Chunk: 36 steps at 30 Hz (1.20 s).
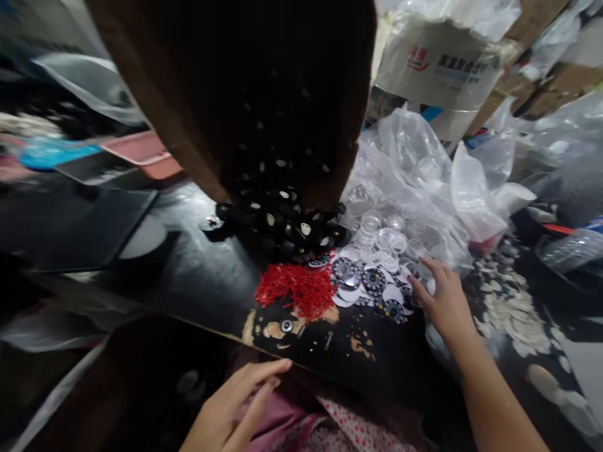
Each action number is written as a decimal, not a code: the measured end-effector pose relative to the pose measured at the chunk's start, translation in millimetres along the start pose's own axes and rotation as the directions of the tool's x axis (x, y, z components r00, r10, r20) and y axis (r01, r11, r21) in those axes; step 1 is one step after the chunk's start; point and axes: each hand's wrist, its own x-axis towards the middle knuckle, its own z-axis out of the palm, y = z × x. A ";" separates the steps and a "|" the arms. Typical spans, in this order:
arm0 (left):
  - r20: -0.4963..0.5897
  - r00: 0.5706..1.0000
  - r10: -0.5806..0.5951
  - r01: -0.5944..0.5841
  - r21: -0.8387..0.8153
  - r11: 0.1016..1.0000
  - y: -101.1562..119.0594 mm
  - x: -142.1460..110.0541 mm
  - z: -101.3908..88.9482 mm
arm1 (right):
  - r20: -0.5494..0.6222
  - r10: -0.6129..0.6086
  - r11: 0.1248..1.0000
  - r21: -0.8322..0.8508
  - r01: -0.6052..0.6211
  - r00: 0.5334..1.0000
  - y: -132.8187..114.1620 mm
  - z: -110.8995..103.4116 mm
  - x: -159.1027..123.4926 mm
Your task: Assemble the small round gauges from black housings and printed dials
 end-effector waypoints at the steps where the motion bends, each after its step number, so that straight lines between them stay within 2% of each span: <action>1: -0.004 1.000 0.028 -0.028 -0.003 1.000 8.8 5.2 -1.0 | 0.004 -0.004 1.000 -0.010 0.004 1.000 -6.7 11.5 6.5; 5: -0.124 0.982 0.145 -0.143 0.026 0.989 33.6 40.3 -12.1 | 0.129 0.027 0.999 -0.044 -0.022 0.991 -30.6 45.7 24.7; 8: -0.220 0.918 0.330 -0.294 0.181 0.938 48.9 84.0 -16.2 | 0.171 -0.012 1.000 -0.014 0.015 0.985 -42.4 49.9 29.6; 10: -0.230 0.860 0.455 -0.361 0.356 0.862 60.6 118.8 -15.7 | 0.146 -0.033 0.999 0.018 0.030 0.989 -47.1 42.0 28.9; 11: -0.221 0.849 0.481 -0.368 0.406 0.836 66.2 136.4 -15.0 | 0.117 -0.039 0.998 0.046 0.034 0.992 -49.0 35.2 26.8; 14: -0.187 0.856 0.482 -0.364 0.446 0.818 79.1 182.3 -12.6 | 0.051 -0.043 0.977 0.213 0.032 0.998 -54.2 9.4 10.9; 17: -0.137 0.876 0.463 -0.360 0.456 0.814 85.6 205.8 -10.0 | 0.076 -0.012 0.953 0.302 -0.012 0.997 -61.3 -11.0 -15.0; 19: -0.134 0.886 0.444 -0.332 0.485 0.809 89.0 203.9 -8.6 | 0.116 0.023 0.955 0.292 -0.056 0.993 -66.5 -15.6 -30.2; 21: -0.183 0.901 0.393 -0.286 0.429 0.857 91.9 187.0 -6.5 | 0.153 0.052 0.953 0.286 -0.095 0.987 -71.2 -15.1 -39.0; 22: -0.228 0.912 0.340 -0.259 0.320 0.911 92.3 173.8 -4.5 | 0.169 0.060 0.953 0.284 -0.107 0.984 -73.1 -14.2 -40.9; 24: -0.249 0.957 0.151 -0.175 -0.076 0.982 89.2 142.0 2.7 | 0.197 0.070 0.961 0.248 -0.119 0.978 -75.7 -13.7 -41.3; 25: -0.209 0.977 0.032 -0.094 -0.293 0.952 85.4 125.3 7.8 | 0.215 0.079 0.969 0.212 -0.125 0.973 -76.2 -14.4 -40.9; 26: -0.142 0.987 -0.070 -0.005 -0.467 0.884 80.5 109.4 13.4 | 0.234 0.090 0.978 0.164 -0.130 0.968 -76.0 -15.7 -40.7; 28: 0.010 0.974 -0.225 0.174 -0.673 0.719 69.1 82.3 25.0 | 0.269 0.116 0.989 0.062 -0.137 0.956 -73.9 -18.8 -41.8; 30: 0.134 0.937 -0.322 0.311 -0.736 0.601 60.0 63.4 35.1 | 0.283 0.129 0.990 0.020 -0.140 0.950 -70.4 -20.8 -44.3; 32: 0.215 0.905 -0.367 0.393 -0.750 0.531 56.4 52.3 43.2 | 0.261 0.141 0.985 0.064 -0.163 0.955 -67.7 -20.8 -46.6; 34: 0.279 0.895 -0.349 0.423 -0.779 0.462 58.0 46.8 49.8 | 0.247 0.176 0.955 0.193 -0.226 0.953 -68.5 -19.6 -47.5; 36: 0.363 0.881 -0.305 0.461 -0.806 0.372 62.4 44.5 55.5 | 0.290 0.209 0.868 0.386 -0.314 0.934 -74.6 -18.7 -47.5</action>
